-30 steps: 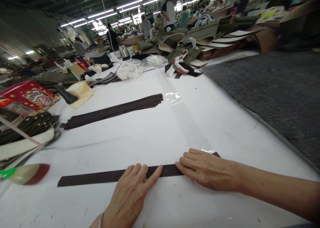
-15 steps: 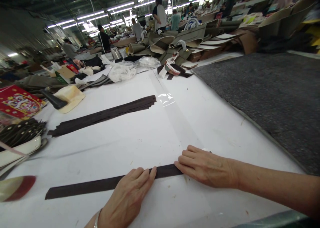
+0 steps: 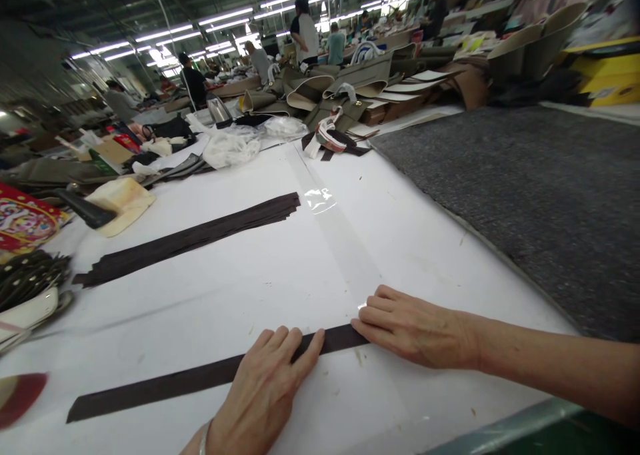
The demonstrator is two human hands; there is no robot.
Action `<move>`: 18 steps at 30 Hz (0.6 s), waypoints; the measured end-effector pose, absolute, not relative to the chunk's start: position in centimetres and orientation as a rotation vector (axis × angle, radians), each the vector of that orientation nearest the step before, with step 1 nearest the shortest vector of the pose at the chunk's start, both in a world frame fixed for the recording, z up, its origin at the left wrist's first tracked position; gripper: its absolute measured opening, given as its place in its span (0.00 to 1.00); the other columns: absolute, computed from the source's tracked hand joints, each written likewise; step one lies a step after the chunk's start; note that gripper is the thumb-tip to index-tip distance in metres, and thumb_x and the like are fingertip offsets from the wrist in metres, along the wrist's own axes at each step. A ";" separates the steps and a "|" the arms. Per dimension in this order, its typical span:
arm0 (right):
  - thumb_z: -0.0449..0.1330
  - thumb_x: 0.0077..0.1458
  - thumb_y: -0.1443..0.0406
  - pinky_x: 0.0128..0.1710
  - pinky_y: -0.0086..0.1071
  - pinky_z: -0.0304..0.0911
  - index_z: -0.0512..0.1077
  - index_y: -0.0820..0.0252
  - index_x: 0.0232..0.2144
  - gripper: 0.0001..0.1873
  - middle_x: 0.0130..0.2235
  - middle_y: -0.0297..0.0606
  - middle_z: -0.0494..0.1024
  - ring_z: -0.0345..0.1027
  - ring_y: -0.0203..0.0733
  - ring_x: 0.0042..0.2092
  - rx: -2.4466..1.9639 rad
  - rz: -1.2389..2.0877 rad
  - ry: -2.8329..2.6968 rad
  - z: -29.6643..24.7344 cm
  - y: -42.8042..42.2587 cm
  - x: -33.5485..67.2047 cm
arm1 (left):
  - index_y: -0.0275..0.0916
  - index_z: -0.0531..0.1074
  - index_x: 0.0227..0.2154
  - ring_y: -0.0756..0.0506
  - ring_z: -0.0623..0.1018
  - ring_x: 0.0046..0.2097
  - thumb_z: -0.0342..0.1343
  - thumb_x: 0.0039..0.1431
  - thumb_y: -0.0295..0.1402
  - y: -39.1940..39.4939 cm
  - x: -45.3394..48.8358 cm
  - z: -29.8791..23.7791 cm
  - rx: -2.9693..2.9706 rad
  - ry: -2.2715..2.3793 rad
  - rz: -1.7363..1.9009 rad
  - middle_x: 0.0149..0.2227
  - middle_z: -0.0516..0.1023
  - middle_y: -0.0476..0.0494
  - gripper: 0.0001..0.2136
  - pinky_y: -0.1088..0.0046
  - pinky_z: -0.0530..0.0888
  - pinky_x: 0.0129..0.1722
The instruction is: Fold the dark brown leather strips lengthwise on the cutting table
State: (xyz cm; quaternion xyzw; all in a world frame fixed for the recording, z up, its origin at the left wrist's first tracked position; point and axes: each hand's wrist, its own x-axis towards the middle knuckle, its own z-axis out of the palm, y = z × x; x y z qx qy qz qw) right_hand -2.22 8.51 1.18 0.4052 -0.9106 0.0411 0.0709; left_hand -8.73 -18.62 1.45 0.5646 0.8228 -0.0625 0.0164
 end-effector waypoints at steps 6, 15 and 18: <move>0.42 0.65 0.73 0.40 0.37 0.55 0.68 0.68 0.43 0.15 0.34 0.41 0.68 0.58 0.41 0.36 1.201 0.129 -2.725 1.0 9.2 -1.9 | 0.32 0.57 0.57 0.42 0.69 0.47 0.40 0.57 0.14 -18.1 -8.9 0.7 1.934 2.505 -0.051 0.50 0.69 0.38 0.25 0.64 0.69 0.46; 0.42 0.66 0.72 0.40 0.38 0.55 0.68 0.69 0.44 0.15 0.33 0.40 0.68 0.59 0.41 0.36 1.186 0.116 -2.733 1.1 10.3 -1.5 | 0.29 0.53 0.60 0.43 0.70 0.42 0.40 0.55 0.13 -17.7 -8.8 0.8 1.952 2.440 -0.063 0.44 0.71 0.41 0.27 0.65 0.71 0.45; 0.42 0.66 0.72 0.40 0.37 0.55 0.68 0.68 0.43 0.15 0.33 0.40 0.68 0.58 0.40 0.35 1.158 0.129 -2.737 1.1 10.4 -1.4 | 0.32 0.49 0.62 0.43 0.70 0.39 0.42 0.57 0.14 -16.9 -8.5 1.1 1.914 2.449 -0.097 0.40 0.71 0.43 0.29 0.65 0.72 0.41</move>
